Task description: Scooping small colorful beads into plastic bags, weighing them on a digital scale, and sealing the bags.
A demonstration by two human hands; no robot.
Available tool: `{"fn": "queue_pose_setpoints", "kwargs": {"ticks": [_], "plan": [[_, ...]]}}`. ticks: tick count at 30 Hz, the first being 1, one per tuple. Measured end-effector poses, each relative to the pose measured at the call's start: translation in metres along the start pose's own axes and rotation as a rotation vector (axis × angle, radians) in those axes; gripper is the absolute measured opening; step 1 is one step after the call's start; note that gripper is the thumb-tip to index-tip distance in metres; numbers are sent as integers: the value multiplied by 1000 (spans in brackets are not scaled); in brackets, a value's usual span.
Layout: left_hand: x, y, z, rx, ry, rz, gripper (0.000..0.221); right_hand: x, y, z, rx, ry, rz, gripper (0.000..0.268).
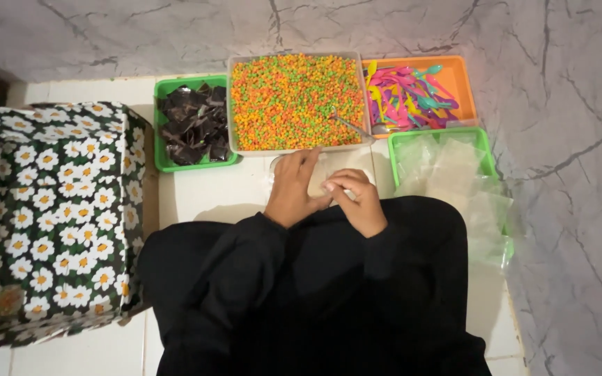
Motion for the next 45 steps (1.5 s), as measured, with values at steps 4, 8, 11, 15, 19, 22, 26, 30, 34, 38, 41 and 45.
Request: {"fn": "queue_pose_setpoints", "kwargs": {"ticks": [4, 8, 11, 15, 19, 22, 26, 30, 34, 38, 41, 45], "plan": [[2, 7, -12, 0, 28, 12, 108, 3, -17, -5, -113, 35, -54, 10], [16, 19, -21, -68, -96, 4, 101, 13, -42, 3, 126, -27, -144, 6], [25, 32, -26, -81, -117, 15, 95, 27, -77, 31, 104, -120, -163, 15], [29, 63, -25, -93, -125, 104, 93, 69, -173, 113, -160, -313, -277, 22], [30, 88, -26, -64, -107, 180, 94, 85, -365, 142, -496, -257, -386, 17], [34, 102, -27, -84, -84, 235, 96, 99, -419, 114, -685, -73, -319, 16], [31, 114, -27, -94, -82, 251, 96, 107, -437, 87, -901, 4, -300, 23], [27, 117, -28, -126, -90, 276, 99, 109, -435, 85, -1014, 103, -272, 26], [27, 112, -34, -125, -88, 273, 102, 83, -541, 108, -966, 79, -567, 31], [28, 102, -30, -131, -86, 273, 96, 103, -464, 135, -506, -351, -338, 37], [28, 93, -19, -119, -98, 260, 92, 107, -362, 154, -192, -560, -219, 29], [20, 88, -14, -88, -127, 229, 97, 106, -237, 129, 74, -342, -227, 32]]}}
Point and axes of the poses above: each hand's wrist, its own x-axis towards the middle knuckle, its own z-axis out of the back of the hand, y = z × x, the point moved 8 cm from there along x, towards the middle knuckle, and after that the axes turned 7 degrees about x, right-handed, at the moved point
